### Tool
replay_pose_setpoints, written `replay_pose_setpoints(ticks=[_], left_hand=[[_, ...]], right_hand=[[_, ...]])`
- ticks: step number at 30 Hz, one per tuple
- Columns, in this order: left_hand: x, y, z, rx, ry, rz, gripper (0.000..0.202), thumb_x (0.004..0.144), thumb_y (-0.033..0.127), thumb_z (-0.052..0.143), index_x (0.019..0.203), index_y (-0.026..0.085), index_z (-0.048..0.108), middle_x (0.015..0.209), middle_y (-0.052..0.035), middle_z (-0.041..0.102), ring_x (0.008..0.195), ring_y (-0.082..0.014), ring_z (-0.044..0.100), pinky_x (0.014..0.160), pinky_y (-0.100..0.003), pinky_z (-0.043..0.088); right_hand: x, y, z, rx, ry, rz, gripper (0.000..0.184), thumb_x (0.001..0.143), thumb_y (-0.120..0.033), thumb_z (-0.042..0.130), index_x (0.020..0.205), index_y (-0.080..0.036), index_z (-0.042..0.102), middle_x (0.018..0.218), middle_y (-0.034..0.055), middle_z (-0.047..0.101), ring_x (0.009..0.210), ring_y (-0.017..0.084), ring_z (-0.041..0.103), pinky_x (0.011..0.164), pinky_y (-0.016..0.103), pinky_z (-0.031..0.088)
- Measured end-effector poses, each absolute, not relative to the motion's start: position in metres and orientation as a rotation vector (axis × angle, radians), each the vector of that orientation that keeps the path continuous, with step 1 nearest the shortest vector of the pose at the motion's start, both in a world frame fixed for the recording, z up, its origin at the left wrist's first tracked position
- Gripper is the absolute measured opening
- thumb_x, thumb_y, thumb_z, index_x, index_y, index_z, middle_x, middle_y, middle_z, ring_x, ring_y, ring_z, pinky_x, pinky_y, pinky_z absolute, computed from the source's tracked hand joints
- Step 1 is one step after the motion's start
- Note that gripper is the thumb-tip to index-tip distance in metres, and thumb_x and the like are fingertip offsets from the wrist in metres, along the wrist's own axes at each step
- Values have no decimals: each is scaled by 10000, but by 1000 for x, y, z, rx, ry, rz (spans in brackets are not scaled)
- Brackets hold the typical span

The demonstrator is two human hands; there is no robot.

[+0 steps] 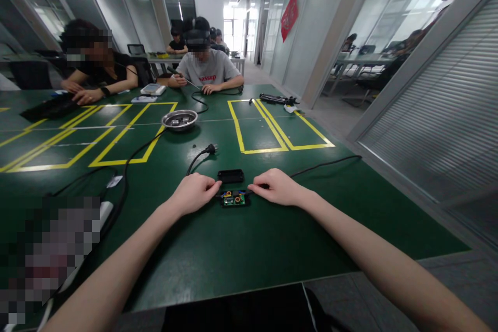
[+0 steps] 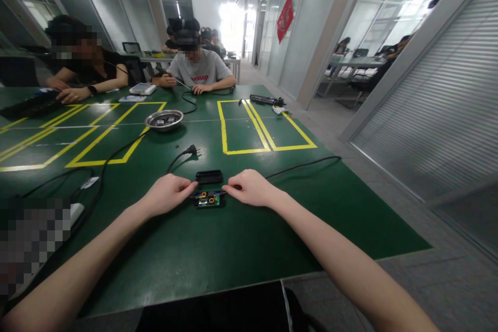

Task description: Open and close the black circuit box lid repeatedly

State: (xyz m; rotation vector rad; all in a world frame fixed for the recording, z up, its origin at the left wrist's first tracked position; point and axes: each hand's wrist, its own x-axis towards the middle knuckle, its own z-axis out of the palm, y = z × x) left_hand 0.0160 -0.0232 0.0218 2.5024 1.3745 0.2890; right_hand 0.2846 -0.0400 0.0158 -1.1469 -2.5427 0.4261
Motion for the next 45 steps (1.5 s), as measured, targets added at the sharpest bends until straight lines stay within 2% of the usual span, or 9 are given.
replay_pose_setpoints(ticks=[6,15,21,24,29,31,34,38,45], left_hand=[[19,-26,22,2484,1320,257,527,981,427,415,515,196,502,478,-2,476,440,-136,400,522,-290,240],[24,-33,24,2450,1335,209,547,995,424,387,525,201,553,501,-22,532,482,-165,463,545,-301,276],[26,-33,28,2512,1356,70,483,1004,386,428,604,201,627,593,-48,631,527,-186,549,569,-291,297],[29,-35,31,2593,1365,-14,450,1014,358,431,678,196,682,681,-82,696,579,-213,615,581,-290,324],[33,-39,33,2691,1451,-95,457,1029,342,400,761,182,735,729,-113,730,616,-237,657,600,-296,372],[32,-38,33,2687,1439,-67,445,1018,339,422,740,180,731,715,-109,726,613,-232,656,600,-297,371],[31,-37,33,2658,1419,-7,433,997,340,452,690,183,714,696,-97,717,611,-224,653,598,-296,366],[30,-36,35,2665,1468,-54,419,988,339,449,707,195,725,721,-88,728,663,-230,673,623,-292,380],[31,-33,35,2725,1490,-57,405,1000,342,441,743,194,718,739,-76,733,672,-210,668,615,-276,377]], right_hand=[[279,-44,17,-1139,-2581,556,405,966,-255,512,570,-186,470,510,-45,406,477,93,353,557,256,253],[277,-45,15,-1122,-2548,574,317,968,-242,547,690,-159,673,627,11,610,559,119,495,587,260,309],[277,-45,12,-1146,-2509,632,286,960,-243,553,723,-152,684,639,9,622,563,115,506,584,252,323],[278,-45,13,-1115,-2534,567,277,941,-225,560,688,-161,655,633,5,607,572,117,508,591,252,323],[277,-46,15,-1164,-2568,417,201,912,-190,596,717,-174,646,728,30,674,651,144,580,617,252,329],[274,-47,15,-1274,-2585,343,217,962,-222,564,767,-183,650,717,34,683,642,154,594,610,260,312],[268,-50,16,-1426,-2617,228,201,1035,-257,478,957,-195,652,754,40,707,643,164,625,612,268,300],[261,-54,19,-1554,-2653,158,201,1046,-246,446,1168,-199,598,790,36,726,683,187,667,631,276,309],[259,-48,12,-1589,-2583,82,222,998,-227,468,1173,-196,600,729,20,698,661,191,636,622,280,304]])
